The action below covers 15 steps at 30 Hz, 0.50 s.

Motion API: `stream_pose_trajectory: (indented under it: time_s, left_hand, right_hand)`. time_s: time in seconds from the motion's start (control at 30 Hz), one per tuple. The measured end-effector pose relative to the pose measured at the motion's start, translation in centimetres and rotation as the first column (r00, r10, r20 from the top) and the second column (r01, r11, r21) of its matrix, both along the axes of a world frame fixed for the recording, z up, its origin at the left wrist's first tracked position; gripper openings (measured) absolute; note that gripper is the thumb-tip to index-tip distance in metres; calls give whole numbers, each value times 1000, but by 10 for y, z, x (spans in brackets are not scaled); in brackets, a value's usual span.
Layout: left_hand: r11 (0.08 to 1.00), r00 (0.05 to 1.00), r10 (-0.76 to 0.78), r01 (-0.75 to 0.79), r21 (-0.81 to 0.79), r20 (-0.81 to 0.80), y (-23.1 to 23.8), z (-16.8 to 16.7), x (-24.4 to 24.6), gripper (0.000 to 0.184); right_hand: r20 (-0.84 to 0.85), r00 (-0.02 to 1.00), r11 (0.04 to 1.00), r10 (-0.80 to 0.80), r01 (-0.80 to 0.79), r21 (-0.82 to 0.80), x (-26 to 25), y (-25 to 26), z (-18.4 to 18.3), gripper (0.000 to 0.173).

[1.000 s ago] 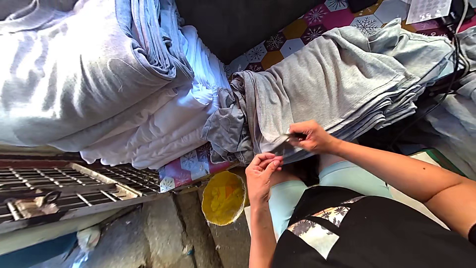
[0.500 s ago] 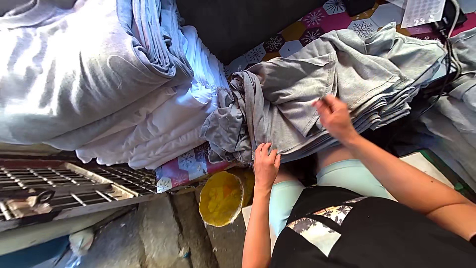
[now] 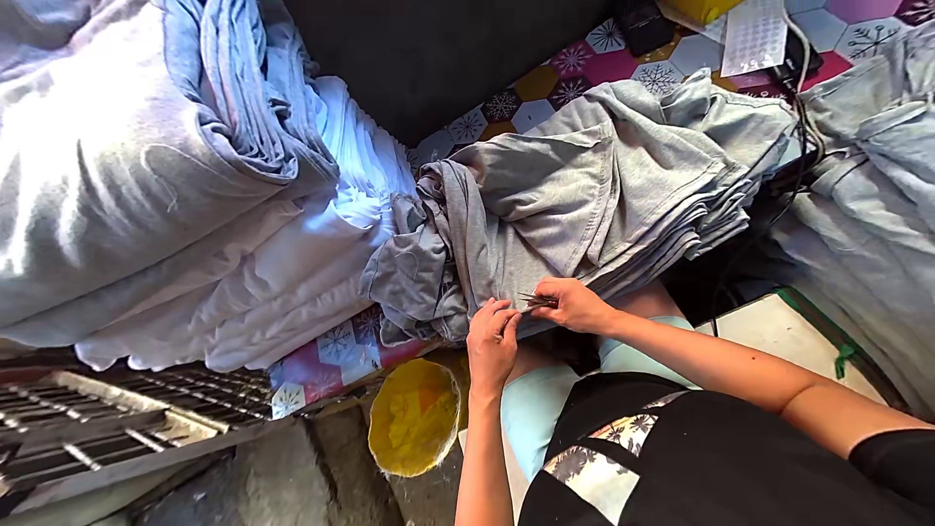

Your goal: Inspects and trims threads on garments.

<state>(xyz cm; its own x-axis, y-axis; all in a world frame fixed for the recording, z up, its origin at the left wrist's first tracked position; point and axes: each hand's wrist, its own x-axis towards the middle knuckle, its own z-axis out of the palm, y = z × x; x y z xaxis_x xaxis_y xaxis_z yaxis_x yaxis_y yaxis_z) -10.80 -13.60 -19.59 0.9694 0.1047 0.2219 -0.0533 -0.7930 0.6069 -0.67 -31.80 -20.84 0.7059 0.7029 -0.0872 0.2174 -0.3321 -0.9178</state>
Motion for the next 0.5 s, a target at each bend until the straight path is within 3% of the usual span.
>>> stream_pose_trajectory:
  time_s: [0.07, 0.13, 0.2, 0.23, 0.3, 0.33, 0.4, 0.47, 0.5]
  left_hand:
    - [982, 998, 46, -53, 183, 42, -6, 0, -1, 13]
    - [949, 974, 200, -220, 227, 108, -4, 1, -1, 27]
    - [924, 907, 370, -382, 22, 199, 8, 5, -1, 31]
    - [900, 883, 428, -398, -177, 191, 13, 13, -1, 32]
    - [724, 919, 390, -265, -637, 61, 20, 33, -1, 34]
    - [618, 944, 330, -210, -758, 8, 20, 41, 0, 34]
    - [523, 960, 277, -186, -832, -41, 17, 48, 5, 29]
    - [501, 955, 288, -215, -838, -72, 12, 47, 8, 24]
    - [504, 952, 293, -233, -832, -89, 10, 46, 10, 21]
  right_hand:
    - [51, 998, 998, -26, 29, -58, 4, -2, 11, 22]
    - [127, 991, 998, -51, 54, -19, 7, -8, 27, 19]
    - [102, 993, 995, -62, 54, 81, 15, -17, 50, 13]
    - [21, 998, 989, -59, 56, 139, 22, -23, 62, 11]
    - [-193, 979, 960, -68, 117, 255, 42, -34, 75, 11]
    - [-243, 962, 937, -126, 196, 290, 53, -37, 74, 12]
    - [-72, 947, 903, -312, 319, 287, 80, -42, 54, 16]
    - [214, 885, 907, -414, 381, 181, 107, -50, 16, 26]
    - [254, 871, 907, -420, 401, 124, 114, -54, 1, 28]
